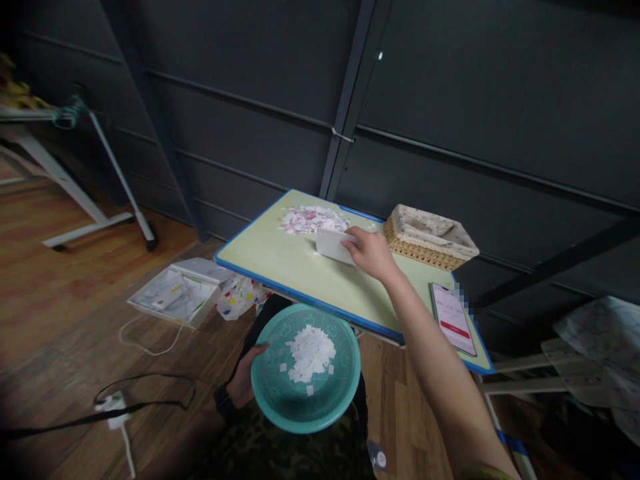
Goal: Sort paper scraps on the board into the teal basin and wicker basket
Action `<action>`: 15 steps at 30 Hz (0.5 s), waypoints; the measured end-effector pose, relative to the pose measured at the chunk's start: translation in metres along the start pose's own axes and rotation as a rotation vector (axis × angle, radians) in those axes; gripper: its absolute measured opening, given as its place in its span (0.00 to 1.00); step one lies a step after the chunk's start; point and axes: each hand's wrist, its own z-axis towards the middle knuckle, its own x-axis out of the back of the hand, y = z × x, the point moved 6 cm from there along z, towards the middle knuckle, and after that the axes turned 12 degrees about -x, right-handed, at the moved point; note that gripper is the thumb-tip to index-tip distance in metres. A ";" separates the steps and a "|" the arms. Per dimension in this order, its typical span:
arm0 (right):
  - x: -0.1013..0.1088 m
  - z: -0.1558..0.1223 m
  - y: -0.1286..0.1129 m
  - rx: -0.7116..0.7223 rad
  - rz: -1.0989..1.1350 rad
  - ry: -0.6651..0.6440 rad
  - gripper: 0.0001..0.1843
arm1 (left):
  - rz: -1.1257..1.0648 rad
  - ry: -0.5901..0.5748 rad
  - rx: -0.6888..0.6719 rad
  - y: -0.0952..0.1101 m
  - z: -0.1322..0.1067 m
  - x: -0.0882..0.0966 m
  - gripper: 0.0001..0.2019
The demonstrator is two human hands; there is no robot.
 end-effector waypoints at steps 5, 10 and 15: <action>0.001 -0.006 -0.017 0.087 0.128 -0.103 0.15 | -0.011 0.013 0.006 0.004 -0.005 -0.004 0.10; 0.007 -0.013 -0.022 0.098 0.216 -0.159 0.13 | 0.037 0.035 -0.165 0.040 -0.013 -0.015 0.10; 0.008 -0.029 -0.018 0.051 0.328 -0.238 0.14 | 0.094 0.067 -0.290 0.079 -0.025 -0.027 0.08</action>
